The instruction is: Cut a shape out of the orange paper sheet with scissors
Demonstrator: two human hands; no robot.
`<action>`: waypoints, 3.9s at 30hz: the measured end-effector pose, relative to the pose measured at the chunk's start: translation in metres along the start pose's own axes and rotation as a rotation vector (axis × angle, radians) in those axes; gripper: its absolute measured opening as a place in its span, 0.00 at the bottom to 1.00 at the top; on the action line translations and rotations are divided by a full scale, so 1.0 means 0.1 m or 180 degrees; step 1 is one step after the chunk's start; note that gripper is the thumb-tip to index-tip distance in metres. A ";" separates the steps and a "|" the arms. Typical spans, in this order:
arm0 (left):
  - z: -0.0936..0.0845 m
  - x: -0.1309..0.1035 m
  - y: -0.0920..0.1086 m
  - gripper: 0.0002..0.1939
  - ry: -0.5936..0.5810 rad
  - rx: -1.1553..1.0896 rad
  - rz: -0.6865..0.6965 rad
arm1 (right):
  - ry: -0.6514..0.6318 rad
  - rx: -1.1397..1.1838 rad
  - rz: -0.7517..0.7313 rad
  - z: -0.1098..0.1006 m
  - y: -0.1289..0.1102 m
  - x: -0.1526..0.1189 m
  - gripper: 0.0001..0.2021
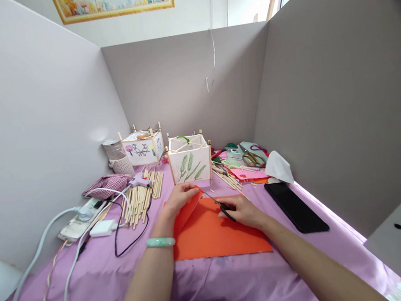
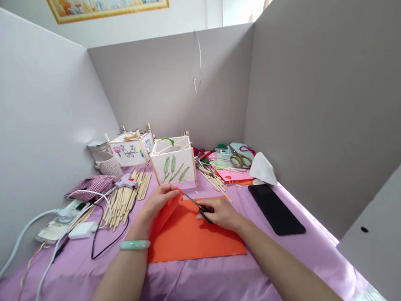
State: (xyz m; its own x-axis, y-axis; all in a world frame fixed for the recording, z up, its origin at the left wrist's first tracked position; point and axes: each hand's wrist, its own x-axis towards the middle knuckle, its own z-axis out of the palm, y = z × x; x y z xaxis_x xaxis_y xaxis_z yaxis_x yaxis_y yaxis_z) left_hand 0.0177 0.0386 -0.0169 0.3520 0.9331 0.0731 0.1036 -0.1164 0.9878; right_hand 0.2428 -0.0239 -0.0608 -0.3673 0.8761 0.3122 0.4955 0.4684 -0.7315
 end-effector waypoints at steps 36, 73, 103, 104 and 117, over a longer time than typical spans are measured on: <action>-0.03 -0.01 -0.01 0.13 -0.0019 -0.0096 -0.0074 | 0.0122 -0.0199 -0.0108 0.02 0.09 0.00 0.21; -0.03 0.05 -0.07 0.13 -0.0199 0.0349 -0.0038 | 0.0064 -0.0109 -0.0163 0.00 0.03 0.01 0.20; -0.07 -0.01 -0.02 0.15 0.0148 -0.0413 -0.0259 | 0.0185 -0.0268 0.0069 -0.02 0.02 -0.03 0.22; -0.07 -0.01 -0.01 0.15 0.0155 -0.0418 -0.0255 | 0.0138 -0.0242 0.0071 -0.02 0.02 -0.04 0.22; -0.02 0.01 -0.03 0.12 -0.0038 -0.0126 -0.0140 | 0.0126 0.0046 -0.0039 0.04 0.06 -0.03 0.21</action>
State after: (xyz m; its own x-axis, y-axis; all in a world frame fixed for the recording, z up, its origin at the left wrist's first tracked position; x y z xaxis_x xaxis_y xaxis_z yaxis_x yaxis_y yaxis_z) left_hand 0.0158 0.0403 -0.0198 0.3589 0.9330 0.0282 0.0823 -0.0617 0.9947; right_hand 0.2436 -0.0242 -0.0679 -0.3417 0.8743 0.3448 0.4795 0.4777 -0.7361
